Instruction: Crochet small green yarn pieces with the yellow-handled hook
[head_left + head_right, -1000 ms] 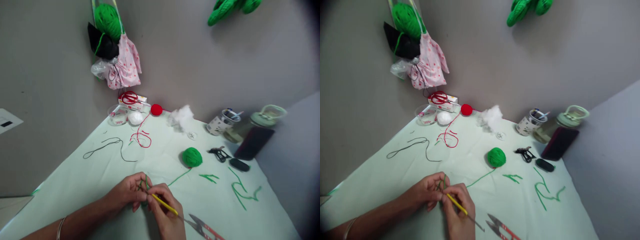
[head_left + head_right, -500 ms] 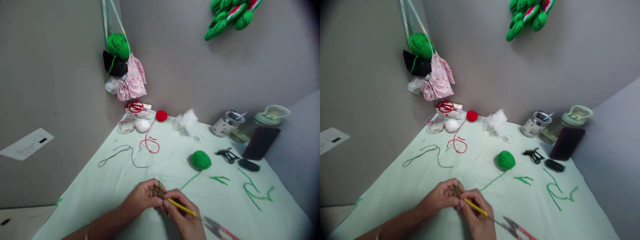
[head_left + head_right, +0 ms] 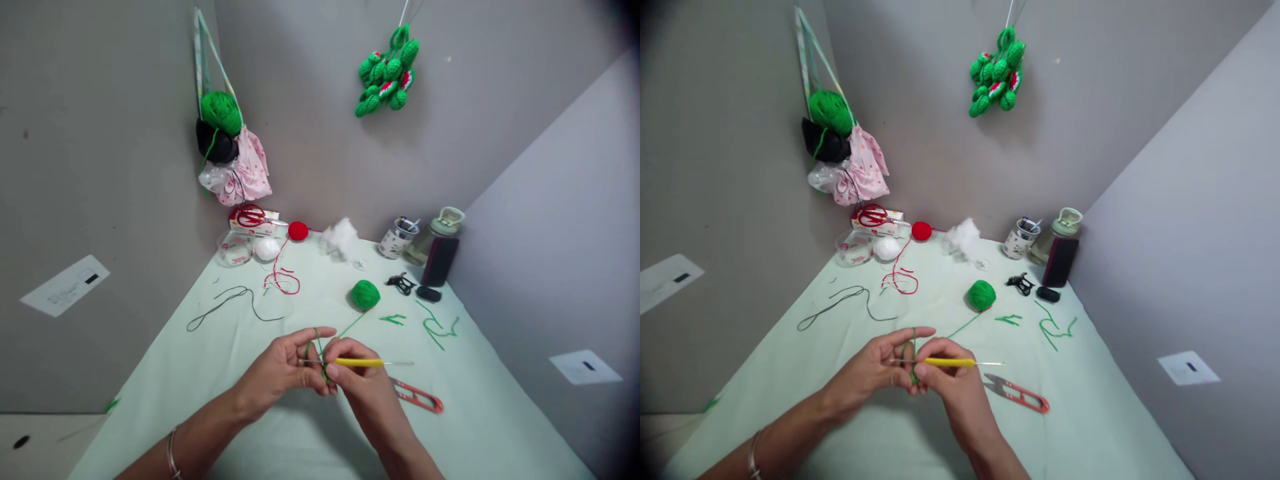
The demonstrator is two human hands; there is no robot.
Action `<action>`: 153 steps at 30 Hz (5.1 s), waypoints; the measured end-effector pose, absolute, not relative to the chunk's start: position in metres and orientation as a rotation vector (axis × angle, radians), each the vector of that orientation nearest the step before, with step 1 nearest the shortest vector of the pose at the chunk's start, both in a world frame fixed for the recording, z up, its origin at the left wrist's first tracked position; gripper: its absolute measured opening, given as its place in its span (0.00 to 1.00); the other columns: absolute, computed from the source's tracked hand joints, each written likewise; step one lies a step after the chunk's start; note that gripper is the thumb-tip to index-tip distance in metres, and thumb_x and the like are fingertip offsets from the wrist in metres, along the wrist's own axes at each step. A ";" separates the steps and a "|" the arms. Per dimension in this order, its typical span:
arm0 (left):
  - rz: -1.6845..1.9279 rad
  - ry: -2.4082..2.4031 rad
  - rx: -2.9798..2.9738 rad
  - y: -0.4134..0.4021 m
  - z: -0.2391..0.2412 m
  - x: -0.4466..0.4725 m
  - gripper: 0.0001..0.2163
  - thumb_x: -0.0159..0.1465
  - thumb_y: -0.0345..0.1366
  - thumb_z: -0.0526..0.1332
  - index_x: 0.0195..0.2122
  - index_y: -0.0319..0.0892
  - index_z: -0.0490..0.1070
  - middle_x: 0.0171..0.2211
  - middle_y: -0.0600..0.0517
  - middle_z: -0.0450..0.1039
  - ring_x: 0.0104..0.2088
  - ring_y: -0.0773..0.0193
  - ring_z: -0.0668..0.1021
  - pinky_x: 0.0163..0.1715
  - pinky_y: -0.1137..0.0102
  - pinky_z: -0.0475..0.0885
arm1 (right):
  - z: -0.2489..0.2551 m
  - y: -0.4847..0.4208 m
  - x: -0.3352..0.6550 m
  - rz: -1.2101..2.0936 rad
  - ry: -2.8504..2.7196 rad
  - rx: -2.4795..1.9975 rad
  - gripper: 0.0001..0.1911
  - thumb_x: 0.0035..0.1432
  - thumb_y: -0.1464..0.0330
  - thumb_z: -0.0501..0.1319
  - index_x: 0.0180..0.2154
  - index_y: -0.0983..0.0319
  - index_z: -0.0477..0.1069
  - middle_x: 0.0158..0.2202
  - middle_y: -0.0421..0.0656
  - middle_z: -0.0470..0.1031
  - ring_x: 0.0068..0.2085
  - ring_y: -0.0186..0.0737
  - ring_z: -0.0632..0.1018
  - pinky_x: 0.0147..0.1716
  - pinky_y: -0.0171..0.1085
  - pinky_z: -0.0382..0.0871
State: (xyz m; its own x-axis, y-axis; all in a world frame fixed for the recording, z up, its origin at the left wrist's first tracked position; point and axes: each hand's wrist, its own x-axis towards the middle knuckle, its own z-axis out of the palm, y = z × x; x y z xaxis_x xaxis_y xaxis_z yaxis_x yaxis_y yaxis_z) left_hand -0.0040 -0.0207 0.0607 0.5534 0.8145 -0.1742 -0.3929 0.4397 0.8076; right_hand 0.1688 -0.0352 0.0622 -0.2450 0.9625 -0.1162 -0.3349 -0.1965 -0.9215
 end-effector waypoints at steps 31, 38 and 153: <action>0.839 0.668 0.921 0.025 0.096 0.041 0.20 0.59 0.33 0.74 0.52 0.41 0.78 0.28 0.55 0.79 0.32 0.65 0.81 0.42 0.67 0.75 | 0.078 -0.014 0.203 1.132 -1.057 -0.978 0.03 0.58 0.67 0.73 0.33 0.57 0.82 0.33 0.40 0.75 0.29 0.32 0.77 0.30 0.32 0.73; 0.859 0.595 0.927 0.032 0.101 0.026 0.19 0.60 0.33 0.74 0.53 0.41 0.77 0.29 0.55 0.77 0.33 0.65 0.81 0.42 0.68 0.74 | 0.091 -0.010 0.200 1.118 -1.200 -0.946 0.05 0.65 0.64 0.67 0.42 0.55 0.82 0.38 0.41 0.76 0.35 0.34 0.79 0.36 0.35 0.76; 0.890 0.621 0.530 0.034 0.082 0.037 0.12 0.60 0.33 0.75 0.46 0.39 0.83 0.27 0.60 0.64 0.18 0.82 0.54 0.17 0.81 0.54 | 0.070 -0.006 0.196 0.414 -1.349 -1.022 0.13 0.68 0.75 0.61 0.45 0.54 0.82 0.38 0.42 0.80 0.34 0.37 0.79 0.33 0.39 0.75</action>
State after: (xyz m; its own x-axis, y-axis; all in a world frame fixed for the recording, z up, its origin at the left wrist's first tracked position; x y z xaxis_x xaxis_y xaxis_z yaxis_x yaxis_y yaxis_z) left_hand 0.0365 0.0338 0.0817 0.4793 0.8342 -0.2727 -0.5431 0.5260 0.6545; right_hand 0.1956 -0.0060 0.0697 0.2317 0.7659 0.5997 0.2975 0.5312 -0.7933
